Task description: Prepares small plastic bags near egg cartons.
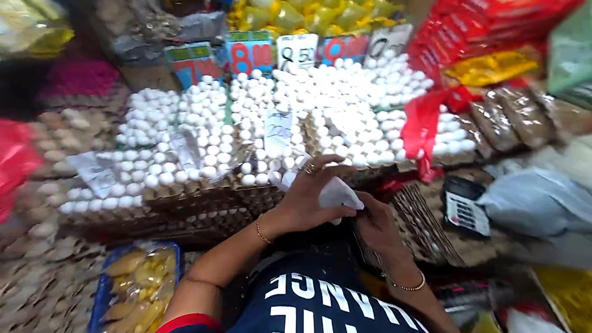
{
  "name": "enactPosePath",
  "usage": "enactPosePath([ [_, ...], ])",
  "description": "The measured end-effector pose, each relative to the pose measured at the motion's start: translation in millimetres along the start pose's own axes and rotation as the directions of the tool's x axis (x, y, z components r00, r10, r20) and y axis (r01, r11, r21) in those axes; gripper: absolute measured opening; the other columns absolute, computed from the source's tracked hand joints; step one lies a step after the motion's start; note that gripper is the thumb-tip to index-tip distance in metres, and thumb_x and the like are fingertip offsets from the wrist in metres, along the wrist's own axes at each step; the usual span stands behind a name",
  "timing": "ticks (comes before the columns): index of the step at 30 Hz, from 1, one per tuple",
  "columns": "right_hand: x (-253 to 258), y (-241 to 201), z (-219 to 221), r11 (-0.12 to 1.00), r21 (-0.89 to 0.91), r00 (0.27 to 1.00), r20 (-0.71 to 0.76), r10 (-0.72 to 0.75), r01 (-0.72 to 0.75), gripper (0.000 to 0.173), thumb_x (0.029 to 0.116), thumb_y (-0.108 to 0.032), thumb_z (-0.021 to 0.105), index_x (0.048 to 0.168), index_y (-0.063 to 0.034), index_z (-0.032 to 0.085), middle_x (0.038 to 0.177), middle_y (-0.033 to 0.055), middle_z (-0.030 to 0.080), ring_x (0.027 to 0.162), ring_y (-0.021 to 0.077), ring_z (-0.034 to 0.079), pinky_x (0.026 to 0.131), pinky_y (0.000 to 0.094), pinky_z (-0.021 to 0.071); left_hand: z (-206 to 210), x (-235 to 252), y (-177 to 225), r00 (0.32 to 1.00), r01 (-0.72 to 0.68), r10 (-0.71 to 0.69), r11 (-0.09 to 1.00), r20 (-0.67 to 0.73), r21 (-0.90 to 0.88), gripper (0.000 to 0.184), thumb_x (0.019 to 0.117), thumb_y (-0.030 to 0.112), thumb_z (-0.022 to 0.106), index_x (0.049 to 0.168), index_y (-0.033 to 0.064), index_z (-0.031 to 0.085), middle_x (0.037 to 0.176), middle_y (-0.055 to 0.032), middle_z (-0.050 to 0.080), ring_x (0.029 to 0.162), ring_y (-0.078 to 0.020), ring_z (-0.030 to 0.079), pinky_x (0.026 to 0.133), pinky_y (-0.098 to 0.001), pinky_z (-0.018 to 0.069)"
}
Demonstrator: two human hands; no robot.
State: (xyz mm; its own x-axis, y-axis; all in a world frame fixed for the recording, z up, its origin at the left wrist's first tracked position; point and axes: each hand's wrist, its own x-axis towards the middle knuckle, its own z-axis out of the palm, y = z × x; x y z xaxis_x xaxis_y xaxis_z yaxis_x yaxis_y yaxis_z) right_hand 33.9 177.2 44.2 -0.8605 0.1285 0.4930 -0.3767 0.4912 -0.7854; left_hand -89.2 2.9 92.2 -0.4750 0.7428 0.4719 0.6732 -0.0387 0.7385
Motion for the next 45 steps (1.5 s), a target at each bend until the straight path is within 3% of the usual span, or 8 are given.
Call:
enactPosePath([
  [3,-17,0,-36,0.969,0.232,0.994,-0.06,0.097,-0.08,0.025,0.1029,-0.013,0.05,0.12,-0.0079,0.068,0.112,-0.0111,0.071,0.103,-0.0061,0.063,0.093,0.0198,0.0549,28,24,-11,0.937,0.158,-0.108,0.979,0.331,-0.126,0.076,0.0814,0.036,0.084,0.145,0.0089,0.053,0.135,-0.0071,0.062,0.125,-0.0138,0.058,0.107,-0.0399,0.0484],
  [6,-34,4,-78,0.924,0.374,0.952,-0.243,0.187,-0.086,0.023,0.1043,-0.021,0.052,0.115,-0.0226,0.072,0.109,-0.0143,0.072,0.1,-0.0015,0.066,0.091,0.0225,0.0563,61,40,-25,0.806,0.231,-0.029,0.935,0.592,-0.269,0.033,0.0922,0.024,0.075,0.111,-0.0019,0.068,0.096,-0.0043,0.072,0.089,-0.0018,0.066,0.084,-0.0243,0.0557],
  [11,-77,20,-138,0.871,0.479,0.766,-0.518,0.381,-0.109,0.036,0.1019,-0.005,0.038,0.111,-0.0183,0.071,0.099,-0.0089,0.073,0.09,0.0015,0.069,0.083,0.0236,0.0592,93,67,-36,0.797,0.515,-0.184,0.704,0.576,-0.488,0.005,0.0915,0.013,0.068,0.089,0.0124,0.071,0.078,0.0091,0.069,0.071,0.0028,0.064,0.068,-0.0186,0.0557],
  [15,-103,37,-154,0.813,0.57,0.509,-0.668,0.543,-0.12,0.033,0.1069,-0.008,0.03,0.117,-0.0131,0.06,0.098,-0.0067,0.072,0.092,0.0049,0.07,0.086,0.028,0.0603,139,85,-38,0.814,0.54,-0.393,0.239,0.428,-0.807,0.042,0.1001,0.056,0.053,0.125,0.0235,0.065,0.111,0.0059,0.072,0.099,-0.0053,0.069,0.085,-0.0261,0.0592],
  [26,-137,80,-174,0.803,0.537,0.174,-0.792,0.586,-0.26,0.024,0.1073,-0.007,0.035,0.117,-0.0037,0.056,0.096,-0.0012,0.069,0.088,0.0072,0.069,0.083,0.0295,0.0602,201,131,-49,0.682,0.699,-0.342,0.566,0.646,-0.438,0.011,0.0994,0.003,0.06,0.092,0.0035,0.068,0.08,-0.0014,0.07,0.073,-0.0068,0.067,0.073,-0.0251,0.0584],
  [31,-146,81,-165,0.73,0.374,0.012,-0.886,0.464,-0.571,0.067,0.0995,-0.016,0.055,0.156,-0.0007,0.023,0.124,0.0156,0.055,0.1,0.0135,0.061,0.085,0.031,0.0542,212,154,-68,0.634,0.681,-0.203,0.603,0.746,-0.415,0.014,0.0962,0.006,0.064,0.082,0.0063,0.067,0.071,0.0013,0.067,0.065,-0.0052,0.063,0.065,-0.023,0.0548],
  [36,-134,68,-147,0.688,0.218,0.091,-0.92,0.382,-0.693,0.052,0.0996,-0.019,0.056,0.142,0.0094,0.044,0.13,0.0231,0.057,0.11,0.0203,0.061,0.094,0.0346,0.0524,230,168,-73,0.595,0.668,-0.106,0.617,0.797,-0.417,0.019,0.0951,0.009,0.068,0.076,0.0099,0.063,0.067,0.005,0.064,0.061,-0.0023,0.059,0.061,-0.0206,0.0506],
  [45,-83,68,-123,0.793,0.32,0.46,-0.677,0.575,-0.519,0.026,0.1015,-0.019,0.055,0.114,0.0031,0.063,0.093,-0.0016,0.064,0.079,-0.0003,0.059,0.07,0.019,0.0515,270,159,-71,0.549,0.553,0.154,0.67,0.822,-0.495,0.017,0.0948,0.012,0.067,0.08,0.0098,0.061,0.07,0.0098,0.058,0.064,0.0017,0.055,0.064,-0.0179,0.0477],
])
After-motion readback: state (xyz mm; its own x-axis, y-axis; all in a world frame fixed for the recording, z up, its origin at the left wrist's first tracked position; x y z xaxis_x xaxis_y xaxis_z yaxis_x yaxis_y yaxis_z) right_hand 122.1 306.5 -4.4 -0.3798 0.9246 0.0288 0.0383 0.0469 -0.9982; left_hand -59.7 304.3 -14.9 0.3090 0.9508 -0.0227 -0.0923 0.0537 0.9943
